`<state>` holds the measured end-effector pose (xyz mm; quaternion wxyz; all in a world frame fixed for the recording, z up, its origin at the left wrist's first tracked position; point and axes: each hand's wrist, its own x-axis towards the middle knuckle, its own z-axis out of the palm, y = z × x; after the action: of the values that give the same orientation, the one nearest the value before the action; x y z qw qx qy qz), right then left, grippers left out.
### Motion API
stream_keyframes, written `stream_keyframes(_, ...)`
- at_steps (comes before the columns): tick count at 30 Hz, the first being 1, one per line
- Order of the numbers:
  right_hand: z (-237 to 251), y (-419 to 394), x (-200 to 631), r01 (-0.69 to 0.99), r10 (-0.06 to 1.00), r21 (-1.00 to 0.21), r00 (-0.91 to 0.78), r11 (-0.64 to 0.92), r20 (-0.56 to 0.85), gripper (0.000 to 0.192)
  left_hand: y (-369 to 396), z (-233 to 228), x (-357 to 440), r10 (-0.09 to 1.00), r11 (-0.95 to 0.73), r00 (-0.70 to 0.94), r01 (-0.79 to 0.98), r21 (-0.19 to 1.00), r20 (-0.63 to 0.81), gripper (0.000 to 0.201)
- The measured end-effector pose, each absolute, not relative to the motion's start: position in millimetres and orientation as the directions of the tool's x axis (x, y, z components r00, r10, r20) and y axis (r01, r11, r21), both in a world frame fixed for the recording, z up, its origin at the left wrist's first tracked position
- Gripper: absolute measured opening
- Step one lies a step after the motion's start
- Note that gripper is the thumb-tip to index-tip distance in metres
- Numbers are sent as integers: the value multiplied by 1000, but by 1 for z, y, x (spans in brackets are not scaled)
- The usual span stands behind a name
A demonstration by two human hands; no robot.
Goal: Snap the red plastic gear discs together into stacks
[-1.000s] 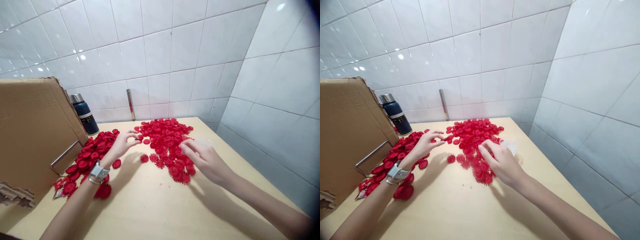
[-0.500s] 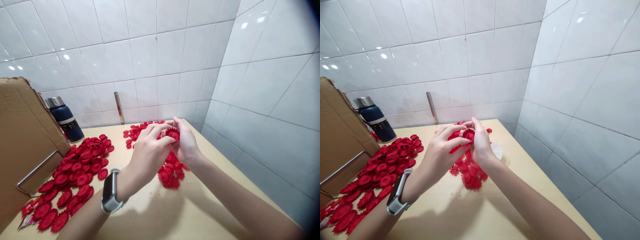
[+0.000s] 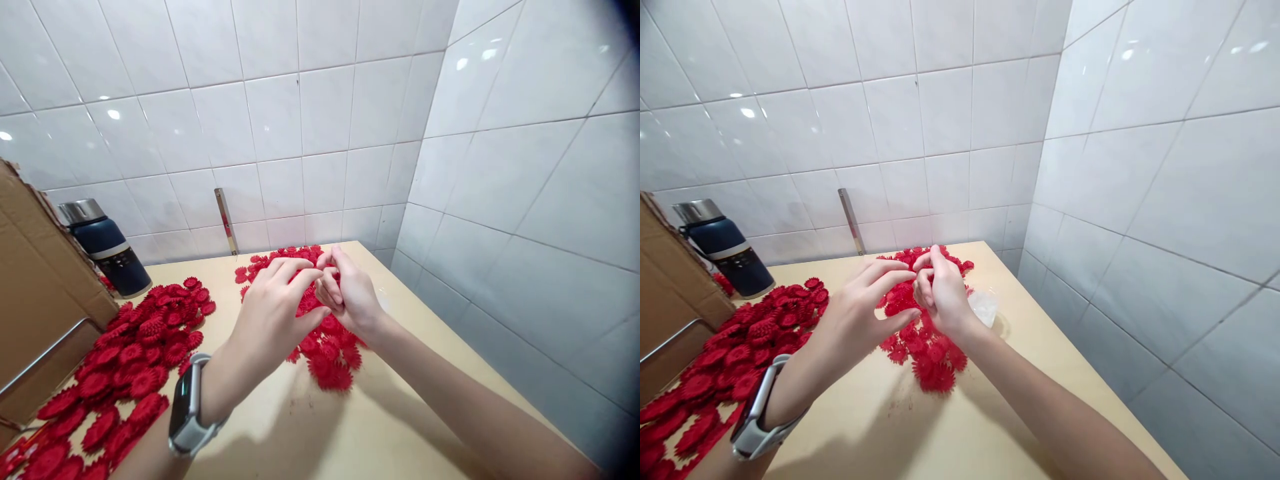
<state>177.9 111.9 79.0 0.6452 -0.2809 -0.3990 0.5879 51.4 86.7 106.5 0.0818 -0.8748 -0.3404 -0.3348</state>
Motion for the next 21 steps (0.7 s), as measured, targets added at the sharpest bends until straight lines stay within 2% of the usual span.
stream_keyframes(5,78,113,179,-523,982,-839,-18,152,188,35,93,104,49,515,-774,545,627,86,661,28)
stream_keyframes(9,80,114,181,-511,989,-857,-86,63,123,28,94,102,52,475,-789,574,614,34,667,36)
stream_keyframes(14,83,111,179,-474,991,-881,-123,-16,48,30,101,89,59,461,-770,575,638,-17,676,45)
stream_keyframes(21,80,113,179,-413,997,-910,-78,-28,5,32,111,81,60,406,-787,500,617,15,765,25)
